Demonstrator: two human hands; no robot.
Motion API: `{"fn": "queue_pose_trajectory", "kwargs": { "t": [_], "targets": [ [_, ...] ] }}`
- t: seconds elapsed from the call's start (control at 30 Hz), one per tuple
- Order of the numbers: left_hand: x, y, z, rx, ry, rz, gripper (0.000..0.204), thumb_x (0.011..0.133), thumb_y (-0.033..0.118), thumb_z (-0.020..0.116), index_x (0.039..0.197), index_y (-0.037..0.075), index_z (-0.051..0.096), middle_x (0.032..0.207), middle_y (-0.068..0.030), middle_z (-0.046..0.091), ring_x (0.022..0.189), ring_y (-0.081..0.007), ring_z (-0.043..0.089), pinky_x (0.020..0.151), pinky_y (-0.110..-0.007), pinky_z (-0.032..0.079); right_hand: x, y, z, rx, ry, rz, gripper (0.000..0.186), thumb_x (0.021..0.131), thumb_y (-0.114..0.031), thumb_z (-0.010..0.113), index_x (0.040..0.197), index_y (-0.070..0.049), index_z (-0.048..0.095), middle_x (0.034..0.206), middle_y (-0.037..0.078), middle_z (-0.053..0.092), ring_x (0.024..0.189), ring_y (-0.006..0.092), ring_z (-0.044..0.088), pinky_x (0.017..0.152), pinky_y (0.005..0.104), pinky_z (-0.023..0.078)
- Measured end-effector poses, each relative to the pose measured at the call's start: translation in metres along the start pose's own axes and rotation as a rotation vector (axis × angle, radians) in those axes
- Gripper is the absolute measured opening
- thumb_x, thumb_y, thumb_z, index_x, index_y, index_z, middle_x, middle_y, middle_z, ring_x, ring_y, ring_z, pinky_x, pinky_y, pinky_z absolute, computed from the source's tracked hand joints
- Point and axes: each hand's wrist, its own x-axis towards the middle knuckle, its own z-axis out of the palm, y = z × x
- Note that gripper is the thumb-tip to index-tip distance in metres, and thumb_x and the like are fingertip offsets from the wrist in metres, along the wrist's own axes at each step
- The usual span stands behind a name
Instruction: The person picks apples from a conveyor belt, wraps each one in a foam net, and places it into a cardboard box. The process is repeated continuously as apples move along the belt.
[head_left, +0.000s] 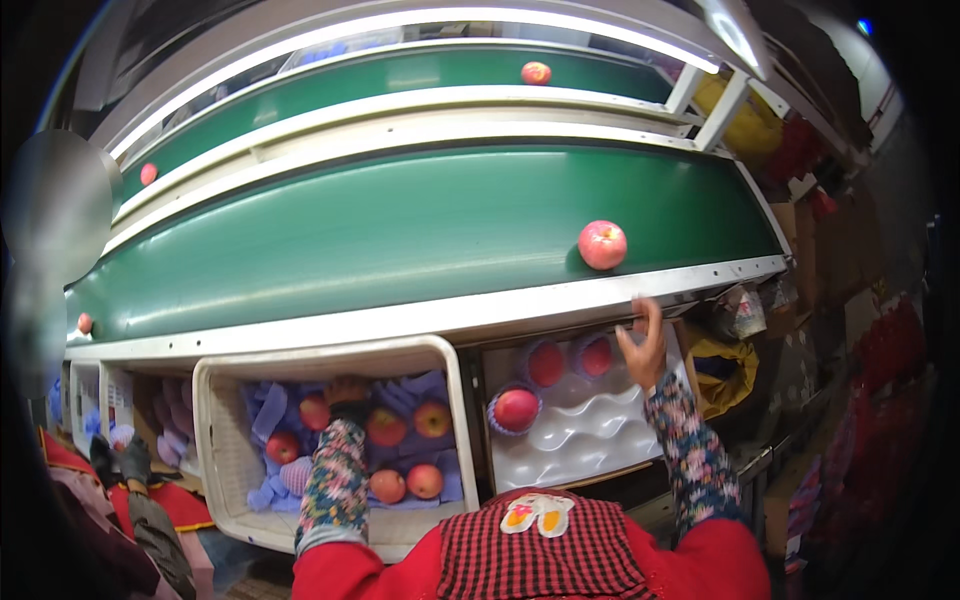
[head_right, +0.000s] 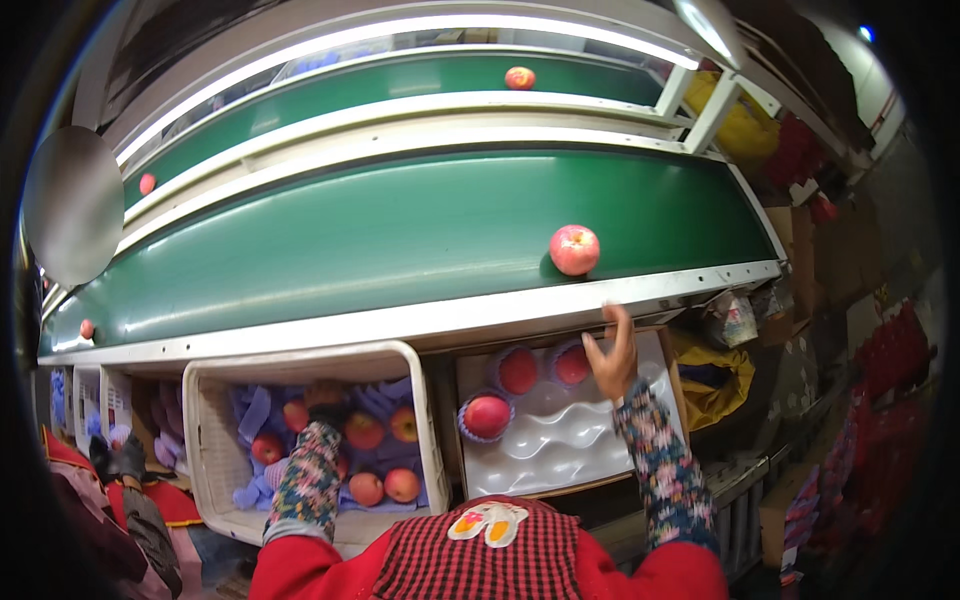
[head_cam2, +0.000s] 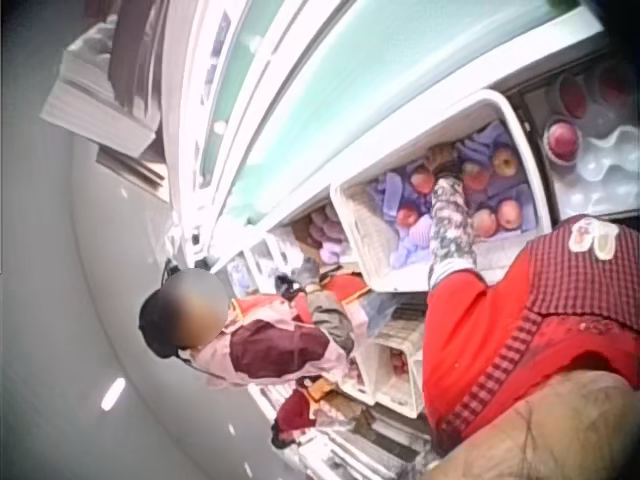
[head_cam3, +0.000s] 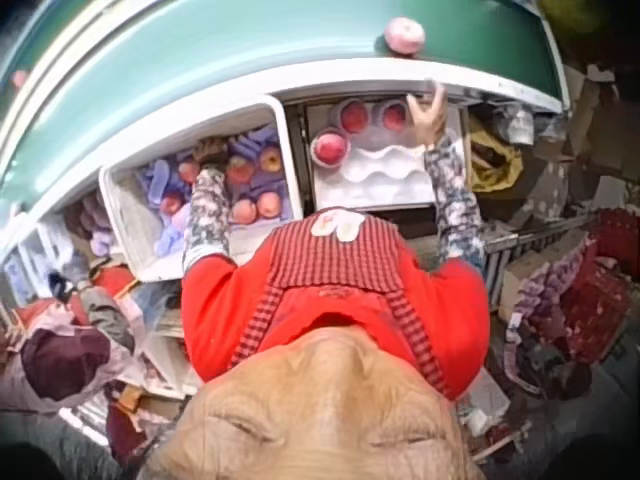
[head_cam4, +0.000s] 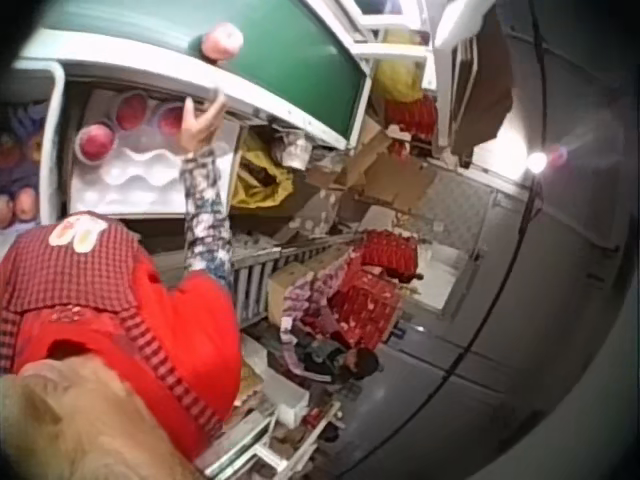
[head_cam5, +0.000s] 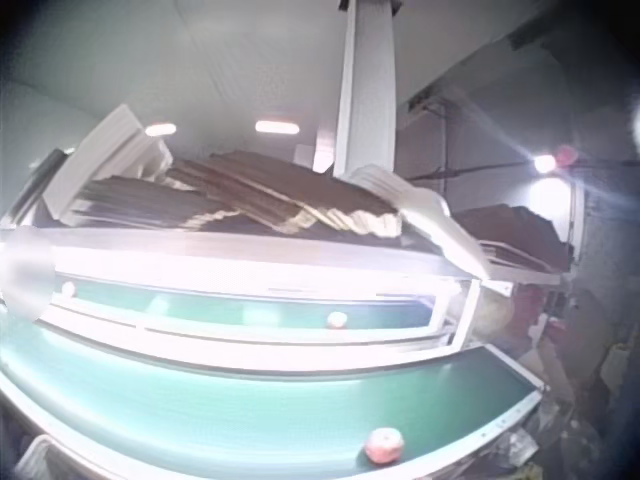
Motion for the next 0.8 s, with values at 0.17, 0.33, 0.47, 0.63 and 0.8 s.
{"fn": "queue_pose_trajectory", "kwargs": {
  "t": [0.17, 0.33, 0.47, 0.63, 0.8],
  "targets": [
    [-0.017, -0.031, -0.037, 0.016, 0.225, -0.024, 0.011, 0.066, 0.020, 0.054, 0.074, 0.018, 0.061, 0.076, -0.0040, 0.054, 0.075, -0.0255, 0.052, 0.066, -0.042, 0.039, 0.128, 0.059, 0.005, -0.210, 0.065, -0.081, 0.103, 0.049, -0.034, 0.080, 0.128, -0.004, 0.021, 0.117, 0.022, 0.039, 0.110, 0.0363, 0.038, 0.094, 0.0408, 0.032],
    [-0.046, -0.042, -0.138, -0.671, 0.360, -0.214, 0.021, 0.065, 0.003, 0.054, 0.082, 0.013, 0.062, 0.070, -0.0076, 0.054, 0.067, -0.0278, 0.053, 0.061, -0.038, 0.043, 0.143, 0.024, 0.007, 0.199, -0.146, 0.085, 0.073, 0.056, -0.024, 0.076, 0.115, -0.005, 0.038, 0.101, 0.016, 0.052, 0.088, 0.0254, 0.056, 0.078, 0.0309, 0.047],
    [-0.053, -0.021, -0.166, -0.968, 0.455, -0.438, 0.017, 0.067, 0.007, 0.063, 0.082, 0.007, 0.055, 0.069, -0.0052, 0.055, 0.062, -0.0186, 0.055, 0.058, -0.029, 0.044, 0.094, -0.093, 0.066, 0.173, -0.380, -0.357, 0.075, 0.055, -0.022, 0.078, 0.116, -0.004, 0.038, 0.105, 0.016, 0.049, 0.095, 0.0278, 0.052, 0.085, 0.0342, 0.043],
    [-0.059, 0.000, -0.211, -1.092, 0.455, -0.138, 0.018, 0.063, 0.001, 0.063, 0.078, 0.006, 0.055, 0.071, -0.0060, 0.058, 0.065, -0.0175, 0.057, 0.062, -0.027, 0.046, 0.049, -0.119, 0.107, 0.152, -0.374, -0.387, 0.082, 0.054, -0.020, 0.077, 0.121, -0.005, 0.031, 0.110, 0.017, 0.042, 0.103, 0.0326, 0.043, 0.088, 0.0385, 0.039],
    [-0.058, 0.036, -0.233, -1.779, 0.195, 0.065, 0.017, 0.065, -0.003, 0.043, 0.080, 0.002, 0.049, 0.073, -0.0045, 0.054, 0.076, -0.0131, 0.052, 0.086, -0.028, 0.038, 0.039, -0.108, 0.116, 0.033, -0.137, -0.338, 0.085, 0.057, -0.031, 0.076, 0.122, -0.005, 0.030, 0.113, 0.019, 0.039, 0.103, 0.0355, 0.042, 0.087, 0.0421, 0.038]
  ]
}}
